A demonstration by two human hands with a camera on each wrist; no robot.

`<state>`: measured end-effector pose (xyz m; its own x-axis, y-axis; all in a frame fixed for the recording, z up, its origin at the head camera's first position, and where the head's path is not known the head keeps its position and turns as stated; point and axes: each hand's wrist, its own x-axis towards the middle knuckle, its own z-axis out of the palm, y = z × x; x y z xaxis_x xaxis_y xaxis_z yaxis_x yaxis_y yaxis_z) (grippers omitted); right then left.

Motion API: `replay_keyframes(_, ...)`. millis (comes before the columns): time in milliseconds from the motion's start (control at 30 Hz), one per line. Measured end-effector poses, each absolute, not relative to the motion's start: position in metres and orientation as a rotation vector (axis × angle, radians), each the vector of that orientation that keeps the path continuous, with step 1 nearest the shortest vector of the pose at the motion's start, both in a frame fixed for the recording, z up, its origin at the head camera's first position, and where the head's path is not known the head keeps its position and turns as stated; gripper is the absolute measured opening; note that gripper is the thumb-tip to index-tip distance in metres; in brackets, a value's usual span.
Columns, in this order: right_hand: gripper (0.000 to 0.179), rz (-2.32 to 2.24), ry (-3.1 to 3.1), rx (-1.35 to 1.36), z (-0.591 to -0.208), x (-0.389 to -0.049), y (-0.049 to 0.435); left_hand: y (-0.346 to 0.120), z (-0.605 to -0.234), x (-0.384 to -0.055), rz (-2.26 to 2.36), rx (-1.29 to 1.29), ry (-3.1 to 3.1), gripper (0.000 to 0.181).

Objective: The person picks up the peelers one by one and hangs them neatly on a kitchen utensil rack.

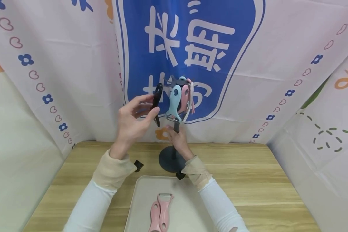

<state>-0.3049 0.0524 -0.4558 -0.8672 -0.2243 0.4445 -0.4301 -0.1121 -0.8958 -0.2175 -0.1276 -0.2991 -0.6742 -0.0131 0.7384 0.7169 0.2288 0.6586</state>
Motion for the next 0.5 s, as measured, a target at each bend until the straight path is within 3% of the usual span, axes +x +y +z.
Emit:
replay_keyframes(200, 0.013, 2.135, -1.985, 0.724, -0.4570, -0.3051, 0.0505, -0.1257, -0.2975, -0.2192, -1.498, -0.634, -1.851, 0.038)
replay_keyframes(300, 0.031, 2.117, -1.994, 0.721, -0.4561, -0.3067, 0.0495, -0.1244, -0.2966, -0.2197, -1.500, -0.627, -1.853, 0.037)
replay_keyframes(500, 0.046, 2.116, -1.984, 0.720, -0.4557, -0.3055, 0.0490, -0.1203, -0.2979, -0.2228, -1.524, -0.616, -1.855, 0.035)
